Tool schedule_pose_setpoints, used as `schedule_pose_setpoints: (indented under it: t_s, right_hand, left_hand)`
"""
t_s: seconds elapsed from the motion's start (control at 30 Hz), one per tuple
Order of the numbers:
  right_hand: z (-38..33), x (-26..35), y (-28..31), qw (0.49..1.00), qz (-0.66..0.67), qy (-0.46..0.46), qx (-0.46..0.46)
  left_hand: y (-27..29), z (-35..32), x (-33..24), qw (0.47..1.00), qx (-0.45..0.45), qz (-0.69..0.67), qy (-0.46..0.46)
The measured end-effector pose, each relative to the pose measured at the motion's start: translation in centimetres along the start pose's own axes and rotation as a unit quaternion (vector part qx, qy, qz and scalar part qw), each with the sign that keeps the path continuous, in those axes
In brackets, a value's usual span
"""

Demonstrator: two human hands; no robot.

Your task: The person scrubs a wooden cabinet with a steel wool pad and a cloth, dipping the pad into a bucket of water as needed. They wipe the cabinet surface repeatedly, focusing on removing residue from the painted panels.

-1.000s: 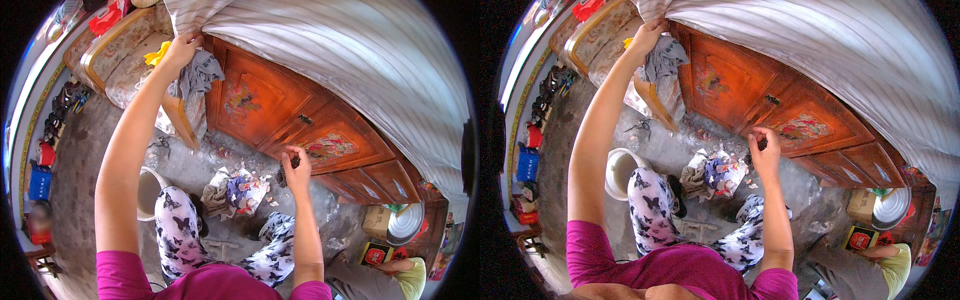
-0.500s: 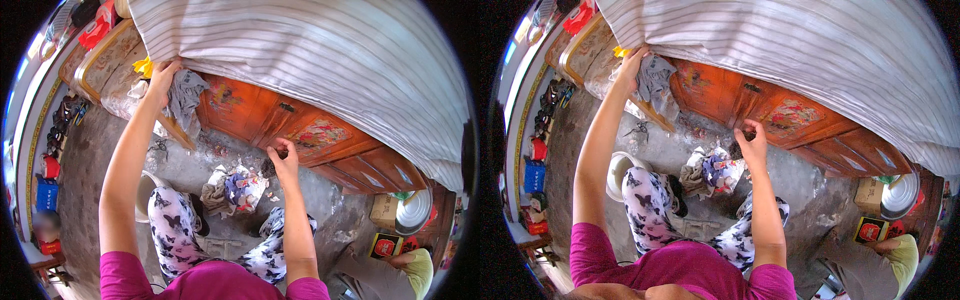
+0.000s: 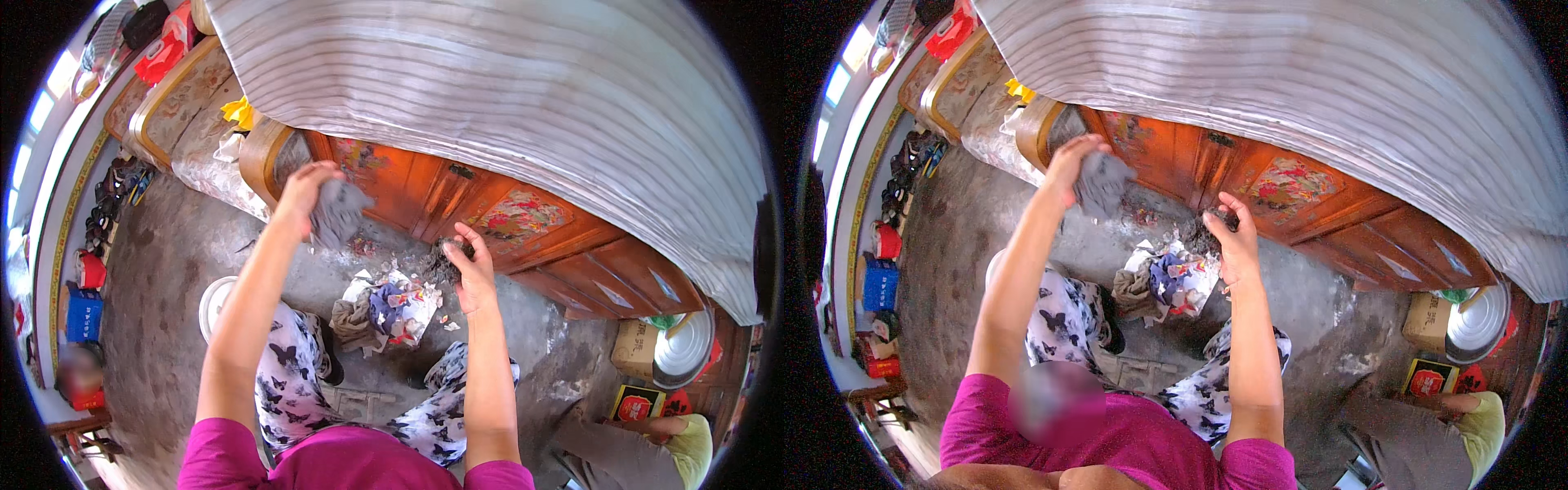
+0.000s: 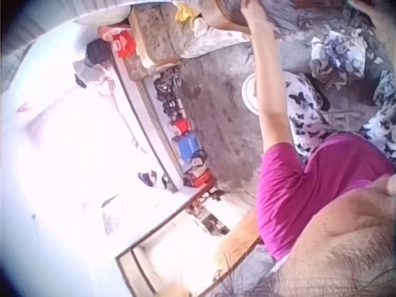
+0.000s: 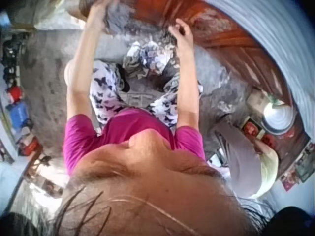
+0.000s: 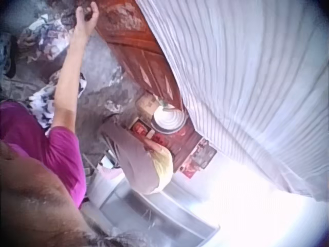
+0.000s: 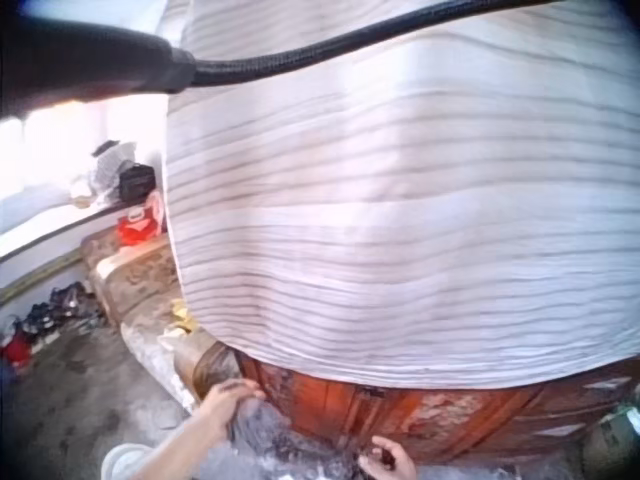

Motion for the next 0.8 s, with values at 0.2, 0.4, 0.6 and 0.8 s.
schedule_pose_setpoints:
  t_s: [0.2,0.4,0.6,0.8]
  right_hand:
    - [-0.7,-0.1,-1.9,0.984,-0.145,0.105,0.000]
    - [-2.6,1.3,-6.8,0.979,-0.109,0.111,0.134]
    - [-2.9,7.7,-12.9,0.865,-0.391,0.267,0.166]
    - [-4.3,13.4,-21.9,0.627,-0.599,0.481,0.130]
  left_hand:
    - [-5.3,-6.1,6.5,0.927,0.233,0.292,0.012]
    - [-7.2,-8.8,8.3,0.851,0.272,0.447,-0.047]
    - [-5.5,-8.4,5.1,0.913,0.234,0.313,-0.113]
    - [-3.5,-7.9,3.6,0.944,0.203,0.207,-0.156]
Point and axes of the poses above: each hand's wrist, its own z-axis towards the middle knuckle, its own y-axis out of the back of the hand, x = y × z, the point moved 8 cm from there along z, towards the middle knuckle, and after that the axes turned 7 degrees about -z, right-handed, at the moved point
